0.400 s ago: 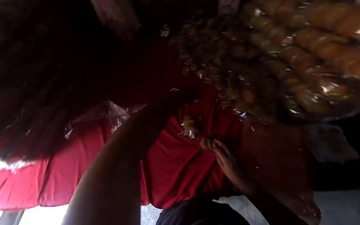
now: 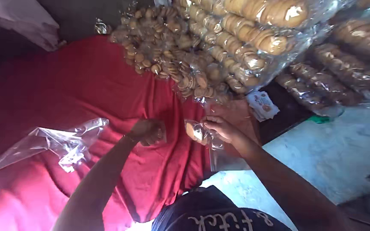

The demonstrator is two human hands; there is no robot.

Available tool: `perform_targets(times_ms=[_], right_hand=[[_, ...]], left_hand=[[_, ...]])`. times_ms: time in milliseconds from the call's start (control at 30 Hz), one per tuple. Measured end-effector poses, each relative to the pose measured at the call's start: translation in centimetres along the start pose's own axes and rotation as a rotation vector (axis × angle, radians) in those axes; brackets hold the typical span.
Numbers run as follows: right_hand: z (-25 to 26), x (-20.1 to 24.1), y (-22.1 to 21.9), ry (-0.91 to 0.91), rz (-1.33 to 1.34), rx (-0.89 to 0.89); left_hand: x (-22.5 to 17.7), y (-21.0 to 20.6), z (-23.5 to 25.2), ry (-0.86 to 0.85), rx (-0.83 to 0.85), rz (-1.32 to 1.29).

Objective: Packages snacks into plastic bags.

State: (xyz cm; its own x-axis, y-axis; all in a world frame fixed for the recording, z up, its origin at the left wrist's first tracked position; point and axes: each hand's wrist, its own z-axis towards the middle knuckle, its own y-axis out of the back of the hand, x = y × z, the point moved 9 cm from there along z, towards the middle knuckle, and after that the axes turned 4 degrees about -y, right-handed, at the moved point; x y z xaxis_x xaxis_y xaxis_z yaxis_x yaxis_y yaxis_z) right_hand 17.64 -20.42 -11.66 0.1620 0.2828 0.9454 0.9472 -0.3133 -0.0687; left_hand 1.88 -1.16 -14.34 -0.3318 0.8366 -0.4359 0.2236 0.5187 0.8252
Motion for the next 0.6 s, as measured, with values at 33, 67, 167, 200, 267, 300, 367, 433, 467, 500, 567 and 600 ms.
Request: perform_targets(times_ms=[33,67,167,200,267,300,367,433,467,500,567,600], right_hand=[[0.5,-1.2,-0.3,-0.041,0.037,0.006],[0.8,-2.3,-0.7,-0.066,-0.014,-0.021],[-0.4,-5.5,-2.1,-0.020,-0.389,-0.119],[-1.1,-6.3,-2.0,0.033,-0.489,-0.139],[-2.6,-7.0,-0.5,0.140,-0.629,-0.160],[-3.1,-7.2,0.6,0.174,-0.651,-0.158],[-3.5,-7.0,2.9,0.162,-0.651,-0.144],[-3.1,-6.6,4.5,0.020,-0.615,-0.104],[-2.8,-6.5,4.9,-0.061,-0.568,-0.104],[-2.3,-6.2,5.0,-0.112,-0.507,-0.122],[-1.4,-4.4,4.5,-0.070,-0.429,-0.169],[-1.3,-2.7,3.8,-0.005,-0.419,-0.195]], left_hand=[[0.2,-0.1,-1.0,0.028,-0.091,-0.097],[0.1,-0.2,-2.1,0.020,-0.211,-0.190],[-1.8,-1.7,-5.1,-0.021,-0.436,-0.287],[-2.2,-2.5,-5.7,-0.005,-0.465,-0.265],[-2.1,-4.4,-6.3,0.067,-0.485,-0.244],[-1.4,-5.2,-6.6,0.124,-0.478,-0.256],[-0.6,-6.0,-6.9,0.179,-0.429,-0.264],[-1.4,-6.3,-6.4,0.163,-0.267,-0.342],[-2.1,-6.4,-6.0,0.129,-0.186,-0.428],[-2.6,-6.3,-5.7,0.077,-0.150,-0.537],[-3.7,-5.4,-5.4,-0.021,-0.156,-0.712],[-4.6,-4.6,-5.4,-0.073,-0.193,-0.724]])
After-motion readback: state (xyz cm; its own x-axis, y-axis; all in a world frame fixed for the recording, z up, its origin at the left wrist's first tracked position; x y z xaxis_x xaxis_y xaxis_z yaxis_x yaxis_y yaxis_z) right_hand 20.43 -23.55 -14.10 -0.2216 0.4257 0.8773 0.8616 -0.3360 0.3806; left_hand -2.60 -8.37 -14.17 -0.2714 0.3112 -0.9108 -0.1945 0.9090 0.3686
